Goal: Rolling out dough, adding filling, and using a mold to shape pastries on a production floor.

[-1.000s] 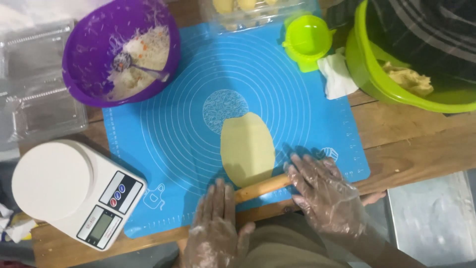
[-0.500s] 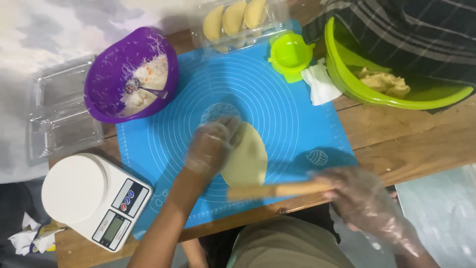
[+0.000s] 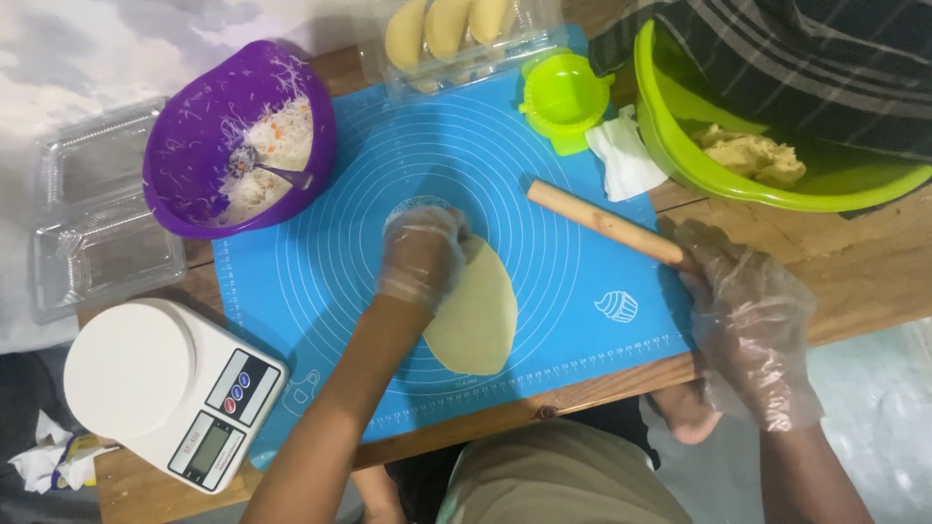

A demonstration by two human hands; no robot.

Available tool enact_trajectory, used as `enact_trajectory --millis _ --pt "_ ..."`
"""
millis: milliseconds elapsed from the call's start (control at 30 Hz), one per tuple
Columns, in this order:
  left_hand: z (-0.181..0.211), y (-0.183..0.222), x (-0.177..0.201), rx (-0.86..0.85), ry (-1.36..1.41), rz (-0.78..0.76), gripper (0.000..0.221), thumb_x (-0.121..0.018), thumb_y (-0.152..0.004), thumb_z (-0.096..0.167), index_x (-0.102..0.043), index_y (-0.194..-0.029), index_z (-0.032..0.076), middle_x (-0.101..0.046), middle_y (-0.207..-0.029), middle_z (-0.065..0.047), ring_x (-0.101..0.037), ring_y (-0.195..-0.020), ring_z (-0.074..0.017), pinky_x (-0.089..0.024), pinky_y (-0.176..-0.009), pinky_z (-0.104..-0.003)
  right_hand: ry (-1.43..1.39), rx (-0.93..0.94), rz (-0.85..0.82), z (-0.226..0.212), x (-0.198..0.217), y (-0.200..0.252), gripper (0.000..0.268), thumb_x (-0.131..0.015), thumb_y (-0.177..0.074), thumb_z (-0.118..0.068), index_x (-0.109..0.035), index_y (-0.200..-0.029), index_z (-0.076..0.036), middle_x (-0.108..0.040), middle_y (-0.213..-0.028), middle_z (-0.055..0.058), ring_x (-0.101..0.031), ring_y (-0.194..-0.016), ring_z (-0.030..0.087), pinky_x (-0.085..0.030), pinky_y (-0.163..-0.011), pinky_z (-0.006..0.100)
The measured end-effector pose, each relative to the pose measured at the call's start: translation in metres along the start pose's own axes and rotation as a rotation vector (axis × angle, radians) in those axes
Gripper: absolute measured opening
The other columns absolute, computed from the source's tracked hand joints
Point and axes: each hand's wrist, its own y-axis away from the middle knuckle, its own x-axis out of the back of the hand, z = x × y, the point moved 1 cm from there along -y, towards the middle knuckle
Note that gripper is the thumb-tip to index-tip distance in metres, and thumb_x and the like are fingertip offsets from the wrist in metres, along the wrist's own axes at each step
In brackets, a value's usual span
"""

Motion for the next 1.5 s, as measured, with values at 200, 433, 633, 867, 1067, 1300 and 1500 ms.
enact_trajectory --millis 200,433,633,867,1067,1300,1500 --pt "0.015 0.006 0.024 -0.06 0.029 0.037 0.023 -0.067 -0.093 0.024 -0.06 -0.071 0.022 -0.056 -0.066 0.006 -0.055 -0.063 -0.0135 -0.045 -0.056 -0.033 -0.023 -0.134 -0.464 -0.008 0.002 -0.026 0.038 -0.042 -0.112 -0.051 -0.058 -0.147 -0.051 -0.071 -0.106 -0.013 -0.068 -0.083 0.011 -0.06 -0.06 0.026" --pt "-0.023 -0.008 -0.036 -0.022 0.049 -0.165 0.008 -0.068 -0.089 0.022 -0.063 -0.082 0.022 -0.058 -0.079 0.002 -0.056 -0.072 -0.0154 -0.048 -0.06 -0.033 -0.435 -0.07 -0.173 -0.015 0.013 -0.048 0.041 -0.06 -0.106 -0.021 -0.067 -0.147 -0.021 -0.073 -0.132 0.004 -0.07 -0.107 0.028 -0.057 -0.087 0.041" --pt "0.012 0.025 0.046 -0.241 -0.232 -0.156 0.021 -0.056 -0.088 0.0 -0.057 -0.088 0.021 -0.054 -0.071 0.004 -0.051 -0.062 -0.0138 -0.044 -0.053 -0.033 -1.433 -0.311 -0.089 -0.062 0.085 -0.059 0.036 -0.073 -0.095 -0.014 -0.063 -0.129 -0.006 -0.065 -0.137 0.02 -0.066 -0.123 0.036 -0.056 -0.102 0.045" --pt "0.02 0.07 0.015 -0.222 -0.368 0.018 0.03 -0.048 -0.11 0.014 -0.062 -0.083 0.01 -0.06 -0.072 -0.001 -0.066 -0.063 -0.0129 -0.054 -0.054 -0.028 -0.985 0.178 -0.152 -0.115 0.036 -0.044 0.049 -0.06 -0.096 -0.049 -0.071 -0.12 -0.008 -0.06 -0.124 0.015 -0.064 -0.116 0.032 -0.058 -0.093 0.041" --pt "0.037 0.082 0.072 -0.383 -0.269 0.16 0.028 -0.052 -0.102 0.01 -0.058 -0.075 0.015 -0.053 -0.063 0.005 -0.054 -0.053 -0.0115 -0.048 -0.05 -0.026 -1.231 0.126 0.075 -0.146 0.03 -0.031 0.021 -0.075 -0.089 -0.027 -0.071 -0.102 -0.011 -0.065 -0.11 0.013 -0.068 -0.114 0.033 -0.061 -0.093 0.042" --pt "0.049 0.126 0.088 -0.412 -0.069 0.586 0.023 -0.068 -0.079 -0.007 -0.062 -0.08 0.015 -0.06 -0.064 0.002 -0.048 -0.045 -0.0081 -0.043 -0.038 -0.021 -1.706 0.143 -0.12 -0.144 0.065 -0.027 0.011 -0.067 -0.09 0.0 -0.066 -0.1 -0.004 -0.075 -0.1 0.016 -0.078 -0.095 0.036 -0.065 -0.083 0.05" --pt "0.073 0.153 0.12 -0.047 0.272 0.614 0.019 -0.064 -0.083 0.005 -0.063 -0.1 0.015 -0.066 -0.084 0.0 -0.057 -0.06 -0.0134 -0.052 -0.05 -0.029 -1.884 -0.035 -0.116 -0.149 0.05 0.002 0.02 -0.073 -0.087 -0.002 -0.069 -0.107 0.001 -0.077 -0.087 0.015 -0.079 -0.079 0.021 -0.065 -0.066 0.043"
